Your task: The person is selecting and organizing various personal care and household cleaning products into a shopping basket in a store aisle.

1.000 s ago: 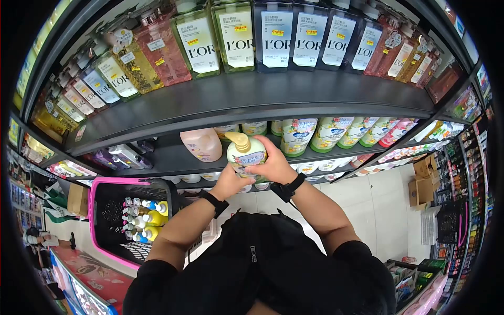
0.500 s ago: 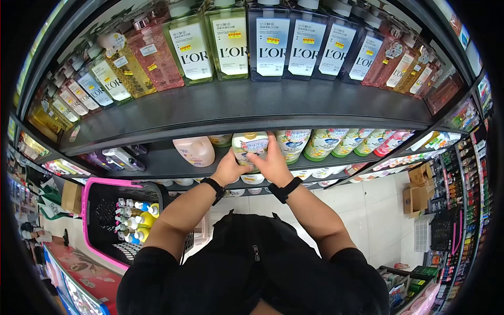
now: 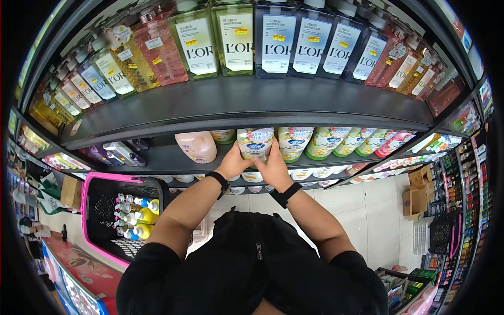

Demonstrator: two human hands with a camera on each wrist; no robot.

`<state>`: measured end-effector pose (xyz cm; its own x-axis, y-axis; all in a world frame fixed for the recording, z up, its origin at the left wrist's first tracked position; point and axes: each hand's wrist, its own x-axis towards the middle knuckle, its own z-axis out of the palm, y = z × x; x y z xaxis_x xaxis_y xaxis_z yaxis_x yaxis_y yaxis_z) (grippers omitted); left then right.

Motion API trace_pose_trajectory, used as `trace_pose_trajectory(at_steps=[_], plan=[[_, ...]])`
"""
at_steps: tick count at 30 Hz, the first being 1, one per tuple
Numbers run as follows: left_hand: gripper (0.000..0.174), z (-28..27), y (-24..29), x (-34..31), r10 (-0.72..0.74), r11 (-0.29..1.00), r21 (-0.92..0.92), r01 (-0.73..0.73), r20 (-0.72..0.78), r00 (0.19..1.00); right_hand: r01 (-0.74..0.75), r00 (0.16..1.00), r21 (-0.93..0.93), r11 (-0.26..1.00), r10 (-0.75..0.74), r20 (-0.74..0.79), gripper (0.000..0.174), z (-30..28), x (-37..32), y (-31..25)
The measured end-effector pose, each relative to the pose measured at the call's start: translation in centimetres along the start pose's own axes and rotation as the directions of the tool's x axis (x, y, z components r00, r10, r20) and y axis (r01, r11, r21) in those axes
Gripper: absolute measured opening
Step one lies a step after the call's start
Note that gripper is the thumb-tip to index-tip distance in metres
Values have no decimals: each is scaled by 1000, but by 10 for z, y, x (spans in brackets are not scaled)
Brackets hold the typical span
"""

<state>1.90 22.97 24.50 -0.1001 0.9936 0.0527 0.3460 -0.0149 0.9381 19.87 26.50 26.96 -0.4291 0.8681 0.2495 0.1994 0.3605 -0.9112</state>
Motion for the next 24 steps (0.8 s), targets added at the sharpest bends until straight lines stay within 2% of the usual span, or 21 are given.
trace_pose_trajectory(at_steps=[2, 3, 6, 7, 8, 9, 10, 11, 12, 13, 14, 15, 16, 18, 20, 22, 23, 24], plan=[[80, 3, 2, -3, -6, 999, -42, 5, -20, 1000, -19, 999, 52, 998, 17, 37, 85, -3, 2, 1], [82, 4, -1, -6, 21, 1000, 1, -21, -45, 999, 15, 999, 77, 997, -19, 48, 80, -3, 2, 6], [89, 6, -18, -24, 86, 989, 127, -69, -127, 988, -9, 996, -87, 996, 16, 84, 78, -5, -17, 21], [93, 4, -18, -36, -58, 984, 157, 88, -185, 981, -39, 993, -67, 997, 46, 108, 77, -11, -28, 18], [82, 1, -22, -48, -53, 988, 126, 87, -252, 966, -167, 976, -72, 983, 175, 132, 76, -16, -40, 17], [74, -6, -27, -57, -74, 993, 63, 99, -313, 947, -139, 979, -47, 989, 144, 144, 73, -19, -54, 46], [67, -13, -32, -66, -100, 994, 0, 107, -371, 923, -276, 941, 55, 960, 258, 217, 68, -30, -67, 43], [53, -20, -37, -74, -35, 999, -5, 36, -484, 874, -246, 931, -101, 964, 264, 253, 62, -40, -81, 58], [44, -32, -42, -80, -59, 997, 15, 81, -552, 832, -242, 924, -194, 951, 287, 254, 56, -48, -101, 86], [43, -46, -54, -81, -66, 989, 70, 133, -590, 805, -240, 916, -241, 940, 302, 265, 50, -58, -120, 110], [41, -63, -68, -82, -74, 974, 121, 194, -634, 769, -260, 888, -375, 890, 373, 270, 47, -67, -140, 123], [47, -81, -49, -85, -144, 988, -51, 149, -677, 721, -293, 860, -420, 859, 429, 278, 43, -77, -162, 149], [52, -94, -29, -85, -218, 972, -216, 88, -711, 669, -306, 866, -408, 860, 429, 256, 43, -85, -186, 180], [67, -120, -54, -80, -100, 975, 20, 221, -850, 517, -245, 828, -559, 792, 471, 304, 42, -108, -213, 208], [73, -139, -57, -71, -122, 973, 7, 230, -832, 541, -362, 630, -681, 637, 705, 325, 39, -132, -229, 256], [77, -147, -58, -62, -45, 980, 79, 183, -805, 592, -554, 587, -442, 706, 707, 394, 37, -178, -255, 330], [79, -150, -55, -60, -87, 989, 14, 150, -758, 646, -640, 565, -313, 701, 706, 427, 36, -198, -266, 360], [82, -153, -52, -58, -120, 992, -53, 117, -703, 701, -582, 527, -469, 664, 747, 404, 36, -184, -242, 322]])
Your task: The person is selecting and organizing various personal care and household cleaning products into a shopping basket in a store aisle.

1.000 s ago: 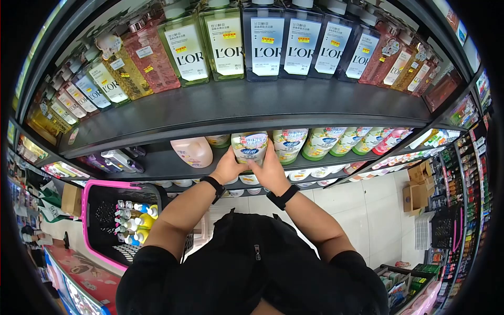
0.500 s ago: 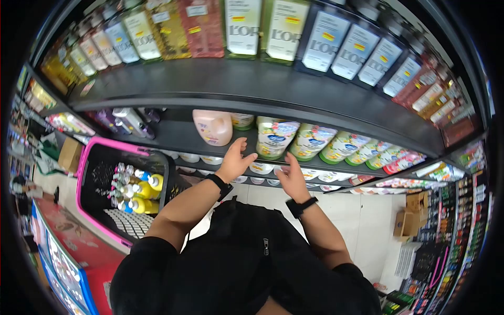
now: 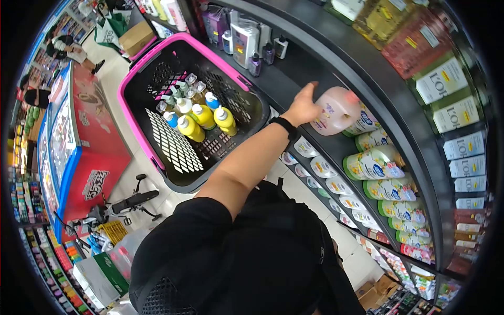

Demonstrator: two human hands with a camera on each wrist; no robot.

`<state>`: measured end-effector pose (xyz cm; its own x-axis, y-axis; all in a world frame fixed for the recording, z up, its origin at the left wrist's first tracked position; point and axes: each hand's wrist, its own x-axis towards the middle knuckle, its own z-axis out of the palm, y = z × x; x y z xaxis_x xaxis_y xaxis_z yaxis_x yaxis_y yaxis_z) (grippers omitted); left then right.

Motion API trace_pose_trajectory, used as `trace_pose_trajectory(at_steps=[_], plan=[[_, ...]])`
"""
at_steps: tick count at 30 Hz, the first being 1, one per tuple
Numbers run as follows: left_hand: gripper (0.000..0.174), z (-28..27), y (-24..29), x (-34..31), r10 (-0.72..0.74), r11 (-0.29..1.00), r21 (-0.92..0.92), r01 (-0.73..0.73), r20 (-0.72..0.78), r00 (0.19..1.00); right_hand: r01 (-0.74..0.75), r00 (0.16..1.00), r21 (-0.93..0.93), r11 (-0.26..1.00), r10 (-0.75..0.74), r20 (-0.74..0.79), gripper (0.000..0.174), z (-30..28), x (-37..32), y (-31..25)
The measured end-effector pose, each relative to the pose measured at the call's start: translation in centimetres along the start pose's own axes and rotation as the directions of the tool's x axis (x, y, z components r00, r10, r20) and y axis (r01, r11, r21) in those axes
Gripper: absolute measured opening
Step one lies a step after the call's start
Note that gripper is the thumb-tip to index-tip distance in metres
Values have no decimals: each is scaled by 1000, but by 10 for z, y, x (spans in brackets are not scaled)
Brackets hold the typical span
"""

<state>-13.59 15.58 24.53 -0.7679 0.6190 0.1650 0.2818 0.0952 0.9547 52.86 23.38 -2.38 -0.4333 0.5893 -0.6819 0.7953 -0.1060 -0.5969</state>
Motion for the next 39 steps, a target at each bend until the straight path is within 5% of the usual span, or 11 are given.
trace_pose_trajectory(at_steps=[2, 5, 6, 11, 14, 17, 21, 24, 27, 31, 39], plan=[[86, 3, -6, 10, -66, 994, -77, 81, 172, 983, -110, 993, -322, 940, 120, 11, 37, -10, -24, -103], [86, -11, 18, 9, -97, 960, -189, 206, 465, 880, -101, 987, -61, 993, 92, -135, 40, -17, -18, -149], [87, -9, 11, 13, -78, 954, -217, 206, 485, 871, -77, 984, 34, 996, 82, -157, 39, -16, -12, -161], [94, -9, 6, 12, -41, 942, -260, 214, 542, 839, 316, 934, -132, 939, -333, -129, 34, 9, 3, -236], [97, -1, -5, 9, -74, 892, -335, 302, 552, 830, 487, 872, -86, 869, -489, -14, 35, 34, -30, -358], [87, 5, -9, 6, -108, 855, -371, 363, 557, 823, 561, 828, -25, 827, -561, 20, 58, 48, -44, -453], [80, 1, 3, 3, -109, 856, -346, 384, 607, 788, 661, 747, 92, 744, -642, -171, 86, 62, -33, -525], [77, 0, 14, 5, -123, 841, -342, 419, 633, 764, 638, 758, 186, 747, -567, -323, 88, 65, -17, -557], [78, 4, 9, 8, -111, 834, -340, 434, 667, 737, 516, 849, 544, 661, -479, -223, 89, 65, -16, -576], [82, 7, 14, 4, -150, 809, -332, 485, 681, 716, 622, 781, 445, 644, -550, -296, 86, 68, -5, -563], [83, 32, 10, 0, -121, 793, -321, 518, 751, 650, 590, 807, 433, 681, -495, -321, 93, 73, -24, -520]])
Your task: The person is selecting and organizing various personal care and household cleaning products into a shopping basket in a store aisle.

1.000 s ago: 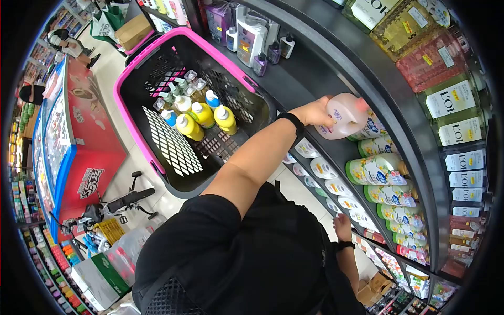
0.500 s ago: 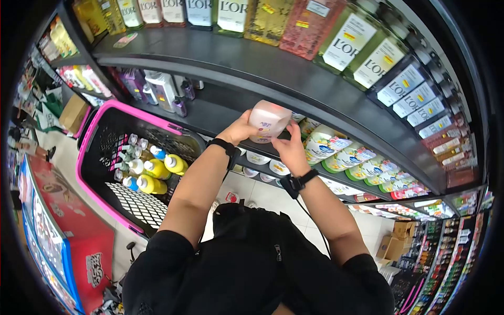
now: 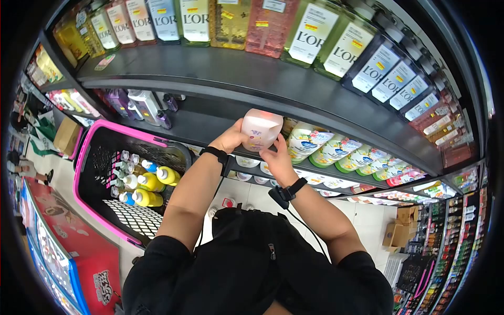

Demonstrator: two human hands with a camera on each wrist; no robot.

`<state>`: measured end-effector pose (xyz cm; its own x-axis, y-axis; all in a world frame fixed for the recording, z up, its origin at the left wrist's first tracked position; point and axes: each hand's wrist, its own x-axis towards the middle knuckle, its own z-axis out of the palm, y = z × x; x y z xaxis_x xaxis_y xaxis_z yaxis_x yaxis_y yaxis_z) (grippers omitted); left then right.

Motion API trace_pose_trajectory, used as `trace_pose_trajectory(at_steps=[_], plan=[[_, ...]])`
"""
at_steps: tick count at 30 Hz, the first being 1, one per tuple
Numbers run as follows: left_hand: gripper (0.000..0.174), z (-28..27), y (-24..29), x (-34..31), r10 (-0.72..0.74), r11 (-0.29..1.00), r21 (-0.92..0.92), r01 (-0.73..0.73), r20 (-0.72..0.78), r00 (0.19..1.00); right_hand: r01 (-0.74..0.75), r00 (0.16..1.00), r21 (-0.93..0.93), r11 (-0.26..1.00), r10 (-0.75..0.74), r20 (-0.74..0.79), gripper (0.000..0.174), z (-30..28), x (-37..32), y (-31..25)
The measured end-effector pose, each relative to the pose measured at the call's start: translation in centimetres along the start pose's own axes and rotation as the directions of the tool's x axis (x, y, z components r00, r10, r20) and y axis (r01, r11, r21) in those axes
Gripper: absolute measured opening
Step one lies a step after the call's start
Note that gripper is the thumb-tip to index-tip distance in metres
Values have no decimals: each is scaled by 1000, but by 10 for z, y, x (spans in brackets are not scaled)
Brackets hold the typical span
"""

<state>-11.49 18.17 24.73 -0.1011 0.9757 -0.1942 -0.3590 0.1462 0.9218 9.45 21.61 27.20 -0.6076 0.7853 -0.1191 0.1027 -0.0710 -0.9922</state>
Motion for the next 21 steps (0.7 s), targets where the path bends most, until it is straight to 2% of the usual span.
trace_pose_trajectory(at_steps=[2, 4, 7, 8, 9, 10, 11, 12, 13, 14, 15, 16, 17, 18, 19, 20, 21], plan=[[82, -4, -13, 11, 2, 1000, -11, -1, 45, 999, -8, 1000, -63, 998, 8, 5, 92, -10, -13, 9], [81, 5, -3, 7, 2, 1000, -28, 0, 76, 997, -19, 999, -144, 989, 25, 42, 88, -24, -30, 15], [81, 9, 2, 7, 9, 999, -42, -4, 109, 994, -133, 982, -249, 959, 162, 97, 87, -54, -54, 22], [81, 8, 3, 7, 12, 999, -47, -7, 117, 993, -125, 982, -297, 947, 162, 101, 87, -70, -59, 46], [83, 5, 1, 10, 18, 999, -33, -15, 123, 992, -189, 977, -285, 940, 208, 39, 85, -81, -69, 66], [85, 1, -4, 14, 24, 1000, -20, -21, 126, 992, -149, 986, -410, 900, 169, 13, 82, -100, -74, 107], [87, -1, -8, 17, 27, 1000, -10, -26, 128, 991, -232, 970, -390, 891, 243, -22, 81, -112, -90, 119], [87, 0, -9, 16, 25, 999, 37, -28, 79, 997, -293, 951, -448, 844, 308, -43, 79, -134, -101, 160], [87, 1, -9, 14, 23, 996, 81, -24, 25, 999, -390, 917, -412, 824, 388, -93, 77, -152, -120, 196], [87, 2, -14, 9, 17, 992, 122, -13, -36, 999, -437, 892, -520, 734, 426, -148, 74, -176, -141, 236], [85, 2, -22, 1, 28, 987, 161, -6, -135, 990, -440, 875, -698, 564, 445, -192, 73, -192, -165, 246], [84, 3, -28, -5, 44, 980, 200, 4, -235, 971, -481, 830, -767, 425, 502, -242, 71, -215, -196, 281], [82, 3, -33, -12, 62, 971, 240, 21, -335, 940, -527, 744, -812, 250, 598, -299, 67, -238, -225, 315], [79, 14, -16, -39, 76, 913, 398, 90, -383, 921, -591, 564, -802, 81, 753, -339, 62, -253, -246, 326], [74, 8, -25, -55, 119, 927, 373, 30, -370, 921, -625, 501, -773, 114, 817, -284, 54, -261, -268, 327], [69, 7, -23, -78, 97, 951, 310, 0, -296, 950, -661, 433, -738, 137, 872, -227, 47, -269, -291, 329], [65, 8, -18, -105, 82, 969, 246, -25, -223, 971, -655, 422, -735, 175, 892, -164, 41, -268, -299, 326]])
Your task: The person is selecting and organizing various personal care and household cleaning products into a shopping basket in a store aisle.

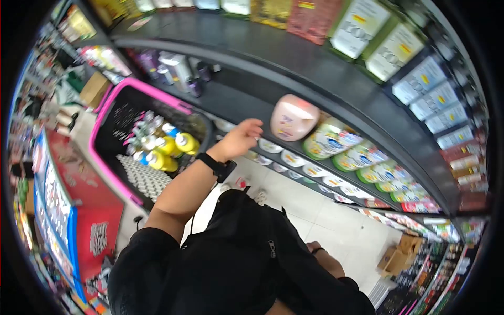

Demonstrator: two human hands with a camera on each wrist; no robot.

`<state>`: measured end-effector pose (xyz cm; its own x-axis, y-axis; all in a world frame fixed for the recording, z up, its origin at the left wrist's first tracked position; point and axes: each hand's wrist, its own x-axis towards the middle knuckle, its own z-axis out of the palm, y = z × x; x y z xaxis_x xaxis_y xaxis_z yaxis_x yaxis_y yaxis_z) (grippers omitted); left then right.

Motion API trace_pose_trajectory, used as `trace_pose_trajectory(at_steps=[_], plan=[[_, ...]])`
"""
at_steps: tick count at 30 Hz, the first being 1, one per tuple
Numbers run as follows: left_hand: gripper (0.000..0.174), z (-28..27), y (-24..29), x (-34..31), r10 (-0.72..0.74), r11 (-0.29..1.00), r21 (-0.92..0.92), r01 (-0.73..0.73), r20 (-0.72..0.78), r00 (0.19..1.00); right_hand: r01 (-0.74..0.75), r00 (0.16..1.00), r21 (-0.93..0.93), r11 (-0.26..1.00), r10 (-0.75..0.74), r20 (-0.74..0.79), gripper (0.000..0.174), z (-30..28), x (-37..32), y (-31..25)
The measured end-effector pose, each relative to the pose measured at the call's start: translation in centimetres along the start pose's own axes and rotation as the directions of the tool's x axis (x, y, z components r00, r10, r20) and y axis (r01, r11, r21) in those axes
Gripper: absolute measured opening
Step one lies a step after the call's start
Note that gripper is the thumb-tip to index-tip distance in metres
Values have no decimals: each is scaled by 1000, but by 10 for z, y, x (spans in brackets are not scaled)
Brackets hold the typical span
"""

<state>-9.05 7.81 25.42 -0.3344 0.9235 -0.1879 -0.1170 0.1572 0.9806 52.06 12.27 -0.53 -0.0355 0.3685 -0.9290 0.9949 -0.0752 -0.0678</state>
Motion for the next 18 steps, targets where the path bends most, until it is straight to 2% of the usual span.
trace_pose_trajectory(at_steps=[2, 3, 5, 7, 8, 11, 12, 15, 16, 17, 18], plan=[[58, -14, -6, -48, 30, 994, -108, -18, 118, 993, 136, 991, -28, 990, -135, 21, 33, 7, -15, -10], [57, -17, -1, -73, 16, 996, -87, -7, 105, 994, 195, 981, -53, 979, -194, 20, 31, 8, -19, -21], [55, -26, 11, -114, -3, 999, -54, 6, 69, 998, 287, 950, -224, 931, -307, -58, 45, 12, -24, -43], [53, -39, 15, -145, -5, 999, -44, 6, 24, 1000, 338, 935, -228, 913, -353, -29, 35, 9, -2, -79], [52, -46, 21, -156, -3, 1000, -24, 2, -10, 1000, 359, 930, -172, 917, -367, -18, 34, 10, 22, -93], [50, -68, 40, -181, 32, 999, 27, -30, -100, 994, 381, 923, 282, 881, -378, -66, 45, 3, 74, -161], [47, -82, 45, -185, 49, 993, 108, -37, -103, 994, 370, 928, 404, 837, -356, -111, 38, -6, 66, -198], [41, -142, 43, -182, 116, 958, 278, -77, -127, 985, 539, 842, 343, 769, -482, -242, 40, -30, 11, -284], [39, -162, 50, -182, 13, 977, 212, 20, -152, 988, 597, 802, 345, 724, -533, -268, 43, -34, -3, -301], [37, -194, 33, -174, 68, 929, 369, -15, -132, 989, 600, 799, 330, 728, -530, -283, 44, -34, -28, -318], [38, -207, 49, -176, 10, 886, 458, 76, -184, 983, 593, 804, 296, 749, -530, -270, 42, -29, -34, -322]])
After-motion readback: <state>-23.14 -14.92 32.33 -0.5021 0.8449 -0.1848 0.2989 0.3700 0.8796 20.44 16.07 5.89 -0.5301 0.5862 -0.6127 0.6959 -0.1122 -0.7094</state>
